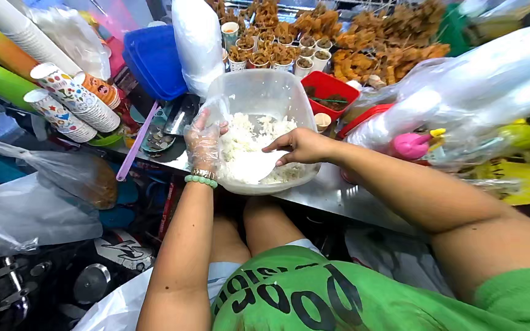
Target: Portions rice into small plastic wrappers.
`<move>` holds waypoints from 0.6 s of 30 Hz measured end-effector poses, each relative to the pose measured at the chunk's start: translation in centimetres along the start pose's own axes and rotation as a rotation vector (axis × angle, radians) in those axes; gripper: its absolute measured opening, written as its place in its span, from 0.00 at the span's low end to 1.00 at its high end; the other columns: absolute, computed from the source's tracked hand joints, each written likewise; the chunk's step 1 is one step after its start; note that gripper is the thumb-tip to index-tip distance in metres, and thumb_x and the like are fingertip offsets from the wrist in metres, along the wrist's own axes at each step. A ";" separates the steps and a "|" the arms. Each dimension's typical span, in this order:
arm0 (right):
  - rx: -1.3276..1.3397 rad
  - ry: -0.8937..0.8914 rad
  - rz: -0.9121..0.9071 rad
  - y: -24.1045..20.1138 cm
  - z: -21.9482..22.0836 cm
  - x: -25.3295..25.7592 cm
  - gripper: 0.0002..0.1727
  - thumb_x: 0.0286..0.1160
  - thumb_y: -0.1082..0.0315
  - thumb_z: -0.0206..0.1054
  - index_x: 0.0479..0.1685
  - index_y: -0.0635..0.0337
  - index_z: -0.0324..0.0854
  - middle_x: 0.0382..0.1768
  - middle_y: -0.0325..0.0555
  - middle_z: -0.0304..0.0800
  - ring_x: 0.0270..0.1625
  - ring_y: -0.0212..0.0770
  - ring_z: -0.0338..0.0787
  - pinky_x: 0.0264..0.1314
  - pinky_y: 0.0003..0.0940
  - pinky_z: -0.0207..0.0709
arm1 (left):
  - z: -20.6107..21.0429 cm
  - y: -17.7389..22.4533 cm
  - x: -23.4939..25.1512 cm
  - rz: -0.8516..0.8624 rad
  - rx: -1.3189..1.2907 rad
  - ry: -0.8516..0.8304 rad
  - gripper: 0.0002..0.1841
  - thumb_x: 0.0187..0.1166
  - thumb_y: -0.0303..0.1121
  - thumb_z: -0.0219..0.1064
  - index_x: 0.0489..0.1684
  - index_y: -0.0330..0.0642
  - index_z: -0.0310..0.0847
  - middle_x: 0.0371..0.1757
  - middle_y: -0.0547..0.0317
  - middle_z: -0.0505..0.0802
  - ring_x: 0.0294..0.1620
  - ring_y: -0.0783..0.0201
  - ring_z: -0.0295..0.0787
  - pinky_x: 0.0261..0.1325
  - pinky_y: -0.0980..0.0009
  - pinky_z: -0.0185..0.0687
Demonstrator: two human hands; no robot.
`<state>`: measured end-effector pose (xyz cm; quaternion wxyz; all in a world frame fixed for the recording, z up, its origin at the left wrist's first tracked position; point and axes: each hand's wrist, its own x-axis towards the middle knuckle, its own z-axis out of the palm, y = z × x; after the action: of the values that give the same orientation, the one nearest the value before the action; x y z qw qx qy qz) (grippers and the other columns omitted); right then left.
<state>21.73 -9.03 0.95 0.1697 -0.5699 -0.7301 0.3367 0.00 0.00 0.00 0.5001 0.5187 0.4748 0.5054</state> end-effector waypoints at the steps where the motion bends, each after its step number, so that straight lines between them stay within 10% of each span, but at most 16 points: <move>1: 0.008 0.026 0.012 0.0 -0.4 -0.3 0.23 0.71 0.72 0.78 0.67 0.58 0.88 0.49 0.50 0.96 0.46 0.41 0.91 0.58 0.45 0.82 | 0.0 -0.1 0.0 -0.008 0.005 -0.019 0.29 0.73 0.16 0.69 0.78 0.34 0.74 0.70 0.40 0.84 0.41 0.66 0.92 0.47 0.74 0.89; 14: -0.089 0.665 0.052 -3.2 -1.9 -0.2 0.24 0.74 0.71 0.75 0.71 0.55 0.86 0.57 0.53 0.95 0.59 0.52 0.92 0.71 0.65 0.71 | 0.0 0.0 -0.3 -0.159 0.060 -0.319 0.33 0.72 0.13 0.64 0.82 0.38 0.70 0.76 0.41 0.81 0.36 0.64 0.90 0.41 0.70 0.89; 18: -0.562 0.927 -0.224 -2.2 1.6 1.8 0.21 0.68 0.78 0.71 0.61 0.53 0.92 0.36 0.53 0.94 0.44 0.59 0.91 0.56 0.66 0.69 | 0.0 0.0 -0.4 -0.171 0.028 -0.310 0.32 0.72 0.12 0.63 0.81 0.37 0.70 0.64 0.42 0.86 0.32 0.65 0.90 0.38 0.72 0.89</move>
<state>18.62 -8.05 1.06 0.3495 -0.6006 -0.6968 -0.1777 -0.01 -0.36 -0.05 0.6013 0.5550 0.4414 0.3681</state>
